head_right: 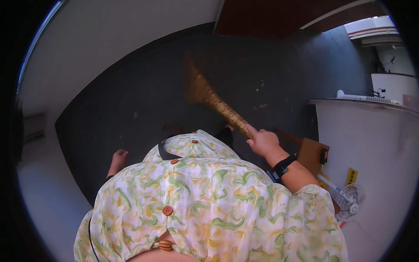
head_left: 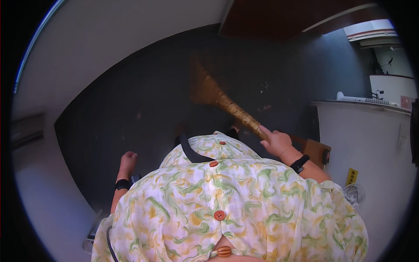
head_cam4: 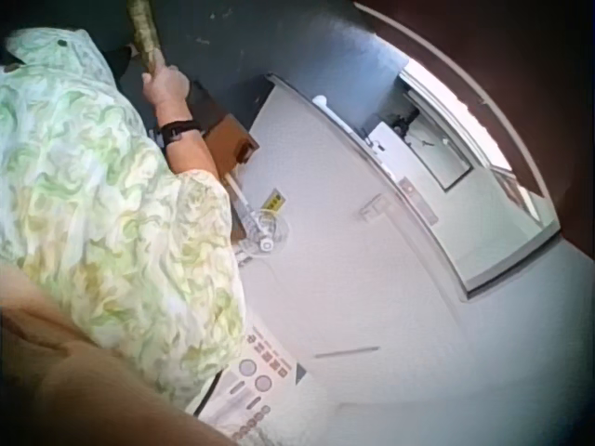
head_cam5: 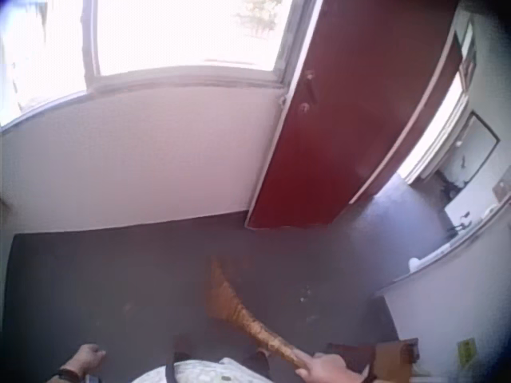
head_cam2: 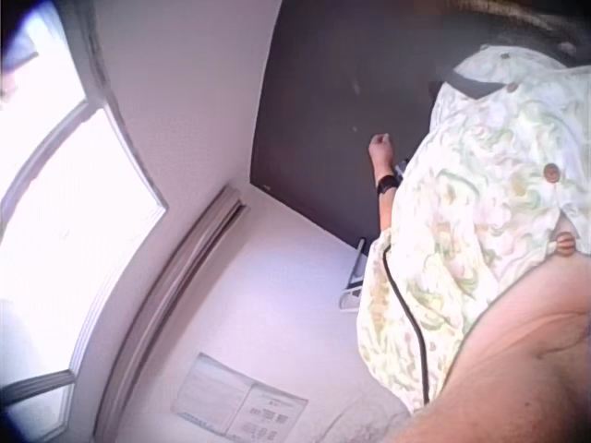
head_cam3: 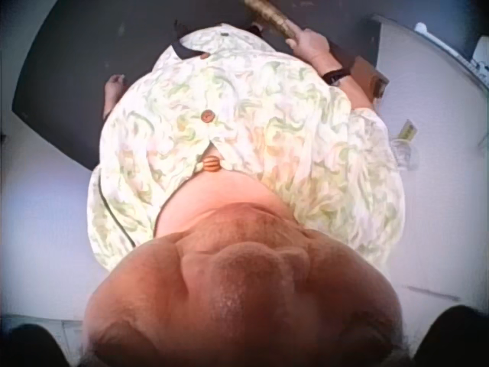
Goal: The recorder is adjusting a component of a window frame and then sweeps the floor with a broom.
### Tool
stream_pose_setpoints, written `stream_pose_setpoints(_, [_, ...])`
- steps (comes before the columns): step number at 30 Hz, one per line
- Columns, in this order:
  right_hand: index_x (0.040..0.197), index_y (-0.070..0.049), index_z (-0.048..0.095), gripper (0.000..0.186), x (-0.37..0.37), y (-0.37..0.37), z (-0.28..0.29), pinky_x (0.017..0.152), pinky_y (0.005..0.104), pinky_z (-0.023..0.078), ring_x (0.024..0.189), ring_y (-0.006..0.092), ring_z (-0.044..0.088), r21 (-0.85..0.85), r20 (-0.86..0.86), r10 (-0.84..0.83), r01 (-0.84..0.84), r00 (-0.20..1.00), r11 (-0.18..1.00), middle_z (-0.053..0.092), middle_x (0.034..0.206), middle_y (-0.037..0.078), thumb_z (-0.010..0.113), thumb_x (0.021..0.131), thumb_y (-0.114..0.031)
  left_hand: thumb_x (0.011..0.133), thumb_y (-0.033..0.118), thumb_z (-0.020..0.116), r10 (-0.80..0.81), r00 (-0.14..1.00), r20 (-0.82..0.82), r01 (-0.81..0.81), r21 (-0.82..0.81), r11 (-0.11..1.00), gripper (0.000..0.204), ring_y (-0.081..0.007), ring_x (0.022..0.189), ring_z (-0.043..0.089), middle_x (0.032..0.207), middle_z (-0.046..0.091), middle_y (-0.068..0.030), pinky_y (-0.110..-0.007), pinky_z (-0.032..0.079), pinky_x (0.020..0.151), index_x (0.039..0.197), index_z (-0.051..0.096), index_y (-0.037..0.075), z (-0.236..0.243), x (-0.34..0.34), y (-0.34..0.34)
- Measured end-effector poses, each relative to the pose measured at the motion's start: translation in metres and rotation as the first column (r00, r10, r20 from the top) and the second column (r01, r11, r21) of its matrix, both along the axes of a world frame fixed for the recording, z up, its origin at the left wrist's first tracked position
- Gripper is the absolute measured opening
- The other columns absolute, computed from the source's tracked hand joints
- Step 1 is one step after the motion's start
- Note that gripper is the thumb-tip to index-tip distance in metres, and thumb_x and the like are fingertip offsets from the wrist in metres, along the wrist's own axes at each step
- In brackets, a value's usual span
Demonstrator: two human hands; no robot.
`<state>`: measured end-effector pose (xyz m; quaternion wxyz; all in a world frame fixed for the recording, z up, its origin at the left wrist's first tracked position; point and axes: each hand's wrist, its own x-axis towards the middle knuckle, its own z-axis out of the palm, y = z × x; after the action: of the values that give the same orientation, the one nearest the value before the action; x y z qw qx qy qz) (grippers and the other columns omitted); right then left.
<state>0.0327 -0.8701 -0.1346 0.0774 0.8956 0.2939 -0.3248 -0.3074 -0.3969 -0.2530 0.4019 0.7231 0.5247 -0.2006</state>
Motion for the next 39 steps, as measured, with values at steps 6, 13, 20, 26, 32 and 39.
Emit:
stream_pose_setpoints(6, [0.129, -0.017, 0.048, 0.052, 0.018, -0.004, -0.07, 0.074, 0.0427, 0.05, 0.085, 0.0308, 0.065, 0.031, -0.186, 0.018, -0.012, 0.982, 0.999, 0.068, 0.091, 0.011, 0.061, 0.082, -0.036, 0.087, 0.018, 0.06, -0.049, 0.989, -0.14, 0.046, -0.03, 0.998, 0.023, -0.0174, 0.079, 0.061, 0.086, 0.066, -0.0092, -0.031, 0.048, 0.072, 0.099, 0.064, -0.001, 0.035, 0.057, -0.032])
stream_pose_setpoints(13, [0.119, -0.015, 0.052, 0.042, 0.109, -0.212, -0.05, 0.08, 0.0425, 0.049, 0.093, 0.0311, 0.064, -0.199, -0.074, -0.234, 0.215, 0.97, 0.956, 0.067, 0.096, 0.013, 0.061, 0.084, -0.034, 0.089, 0.017, 0.059, -0.368, 0.93, 0.001, 0.368, -0.001, 0.93, 0.022, -0.0182, 0.085, 0.061, 0.091, 0.067, -0.01, -0.032, 0.048, 0.078, 0.101, 0.061, -0.002, 0.082, 0.228, -0.159])
stream_pose_setpoints(20, [0.12, -0.01, 0.051, 0.046, 0.152, -0.32, -0.018, 0.074, 0.0458, 0.051, 0.083, 0.0336, 0.065, -0.202, 0.269, -0.375, 0.433, 0.887, 0.879, 0.067, 0.085, 0.015, 0.063, 0.081, -0.031, 0.088, 0.014, 0.059, -0.577, 0.816, 0.044, 0.577, 0.019, 0.817, 0.02, -0.0194, 0.085, 0.063, 0.091, 0.067, -0.0108, -0.031, 0.049, 0.075, 0.103, 0.061, 0.001, 0.089, 0.327, -0.192])
stream_pose_setpoints(26, [0.122, -0.008, 0.05, 0.05, 0.152, -0.283, -0.03, 0.072, 0.0455, 0.051, 0.08, 0.0338, 0.065, 0.024, 0.257, -0.465, 0.475, 0.847, 0.88, 0.067, 0.083, 0.015, 0.062, 0.081, -0.033, 0.086, 0.016, 0.06, -0.634, 0.773, 0.005, 0.633, 0.041, 0.773, 0.021, -0.0231, 0.088, 0.064, 0.094, 0.068, -0.0134, -0.034, 0.05, 0.078, 0.101, 0.064, 0.002, 0.027, 0.304, -0.152])
stream_pose_setpoints(32, [0.109, -0.011, 0.056, 0.038, 0.131, -0.185, -0.061, 0.072, 0.0453, 0.051, 0.082, 0.0335, 0.065, 0.257, -0.039, -0.532, 0.523, 0.846, 0.813, 0.068, 0.085, 0.013, 0.061, 0.081, -0.037, 0.086, 0.017, 0.06, -0.694, 0.707, -0.136, 0.703, 0.037, 0.71, 0.021, -0.0228, 0.087, 0.064, 0.092, 0.068, -0.0132, -0.034, 0.05, 0.078, 0.099, 0.064, 0.002, 0.066, 0.335, -0.176])
stream_pose_setpoints(39, [0.108, -0.013, 0.061, 0.036, 0.176, -0.098, -0.094, 0.075, 0.0425, 0.051, 0.089, 0.0295, 0.065, 0.206, -0.119, -0.406, 0.422, 0.906, 0.883, 0.068, 0.09, 0.01, 0.062, 0.08, -0.037, 0.086, 0.018, 0.062, -0.66, 0.751, -0.015, 0.66, 0.053, 0.75, 0.02, -0.0231, 0.082, 0.063, 0.087, 0.066, -0.0133, -0.033, 0.049, 0.075, 0.097, 0.065, 0.001, 0.089, 0.375, -0.163])
